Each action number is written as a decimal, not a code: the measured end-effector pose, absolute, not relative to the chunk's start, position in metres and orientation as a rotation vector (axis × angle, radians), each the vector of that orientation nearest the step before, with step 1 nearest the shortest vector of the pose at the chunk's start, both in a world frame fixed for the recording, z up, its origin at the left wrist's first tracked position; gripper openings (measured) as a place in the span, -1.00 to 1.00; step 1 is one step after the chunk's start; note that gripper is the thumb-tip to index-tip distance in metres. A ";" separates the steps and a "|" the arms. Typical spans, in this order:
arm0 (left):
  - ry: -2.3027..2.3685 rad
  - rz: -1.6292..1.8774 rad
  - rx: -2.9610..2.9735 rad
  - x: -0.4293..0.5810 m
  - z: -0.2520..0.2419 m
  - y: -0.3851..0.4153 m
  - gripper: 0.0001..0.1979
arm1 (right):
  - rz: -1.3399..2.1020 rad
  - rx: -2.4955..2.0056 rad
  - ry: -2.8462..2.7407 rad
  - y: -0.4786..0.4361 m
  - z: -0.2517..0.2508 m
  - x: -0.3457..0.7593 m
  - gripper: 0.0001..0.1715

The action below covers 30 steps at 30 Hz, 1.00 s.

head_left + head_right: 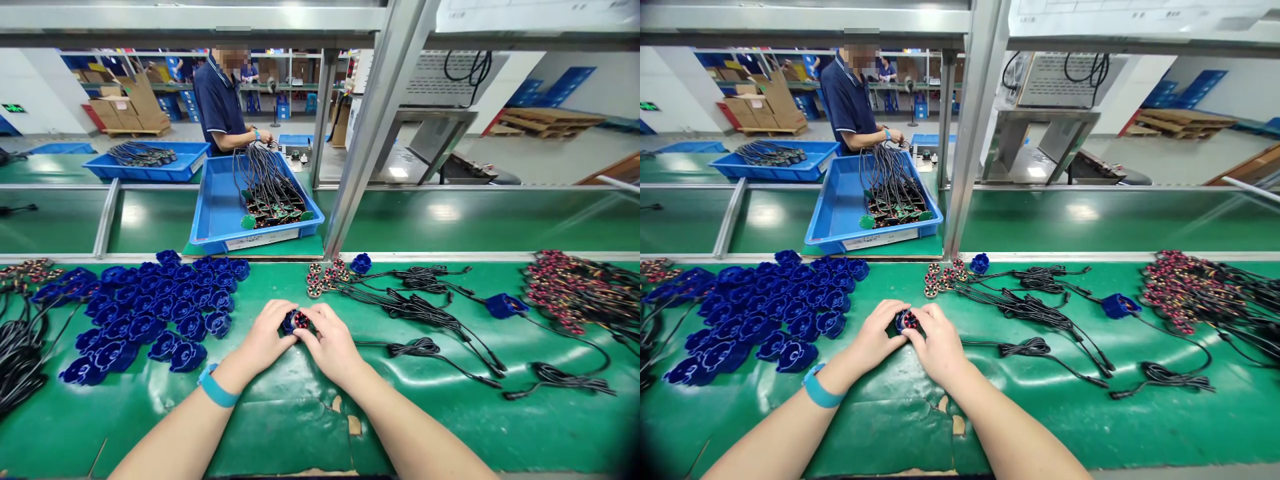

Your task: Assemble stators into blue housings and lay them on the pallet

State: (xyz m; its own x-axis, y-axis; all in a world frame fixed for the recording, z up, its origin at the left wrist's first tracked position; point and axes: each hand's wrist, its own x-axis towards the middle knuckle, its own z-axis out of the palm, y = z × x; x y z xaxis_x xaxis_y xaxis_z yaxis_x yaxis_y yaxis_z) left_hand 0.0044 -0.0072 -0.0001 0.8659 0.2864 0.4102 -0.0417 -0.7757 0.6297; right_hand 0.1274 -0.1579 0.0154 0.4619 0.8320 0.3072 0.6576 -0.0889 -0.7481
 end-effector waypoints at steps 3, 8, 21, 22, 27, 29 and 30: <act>0.189 0.645 2.347 0.005 0.000 -0.009 -0.52 | 0.267 -1.831 -1.259 -0.157 0.017 0.128 -0.64; 0.216 0.597 2.290 0.006 0.002 -0.011 -0.56 | 0.349 -1.840 -1.303 -0.158 0.023 0.131 -0.61; 0.359 0.549 2.340 0.004 0.001 -0.018 -0.52 | 0.532 -2.082 -1.322 -0.168 0.041 0.149 -0.69; 0.326 0.590 2.345 0.004 0.003 -0.017 -0.57 | 0.537 -2.078 -1.336 -0.168 0.044 0.151 -0.74; 0.245 0.565 2.473 0.002 0.013 -0.020 -0.80 | 0.451 -1.982 -1.381 -0.175 0.037 0.150 -0.74; 0.230 0.524 2.524 0.004 0.012 -0.021 -0.78 | 0.407 -1.981 -1.367 -0.178 0.022 0.156 -0.68; 0.211 0.547 2.548 0.005 0.010 -0.019 -0.74 | 0.375 -1.983 -1.352 -0.178 0.011 0.161 -0.65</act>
